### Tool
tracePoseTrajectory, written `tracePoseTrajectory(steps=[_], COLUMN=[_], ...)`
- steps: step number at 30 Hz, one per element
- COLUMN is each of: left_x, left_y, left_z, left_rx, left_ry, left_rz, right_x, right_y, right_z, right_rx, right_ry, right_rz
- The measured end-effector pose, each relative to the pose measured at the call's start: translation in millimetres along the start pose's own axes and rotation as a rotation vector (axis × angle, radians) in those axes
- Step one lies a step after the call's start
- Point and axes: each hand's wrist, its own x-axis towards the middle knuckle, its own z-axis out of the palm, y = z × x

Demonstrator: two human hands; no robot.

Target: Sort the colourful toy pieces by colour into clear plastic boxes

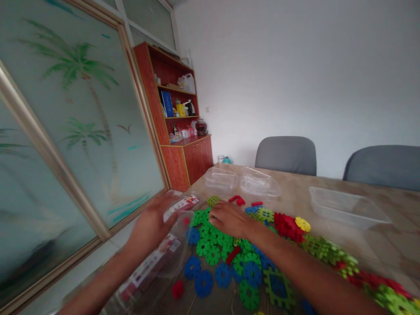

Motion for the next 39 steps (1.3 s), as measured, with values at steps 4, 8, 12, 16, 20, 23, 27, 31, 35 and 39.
tracePoseTrajectory(steps=[4,8,12,16,20,23,27,31,35,39], left_x=[31,26,24,30,31,31,32,37,42,46], left_y=[-54,-67,-69,-75,-82,-89,-101,-107,-107,-109], left_z=[3,25,34,36,37,38,37,31,23,25], left_rx=[0.019,-0.035,-0.128,-0.24,-0.374,-0.493,-0.625,-0.72,-0.786,-0.798], left_ry=[-0.179,-0.24,-0.286,-0.312,-0.343,-0.386,-0.401,-0.391,-0.4,-0.407], left_rz=[-0.243,-0.261,-0.242,-0.195,-0.18,-0.2,-0.277,-0.369,-0.431,-0.455], right_x=[21,24,14,7,11,18,28,33,33,22], right_y=[-4,-1,7,15,11,2,-7,-13,-19,-18], right_z=[17,38,43,33,28,30,38,46,49,41], right_rx=[0.047,0.067,0.049,0.024,0.039,0.069,0.099,0.094,0.072,0.047], right_ry=[0.015,0.009,-0.008,0.005,0.036,0.05,0.052,0.053,0.042,0.011], right_rz=[-0.08,-0.097,-0.075,-0.038,-0.062,-0.111,-0.169,-0.177,-0.152,-0.163])
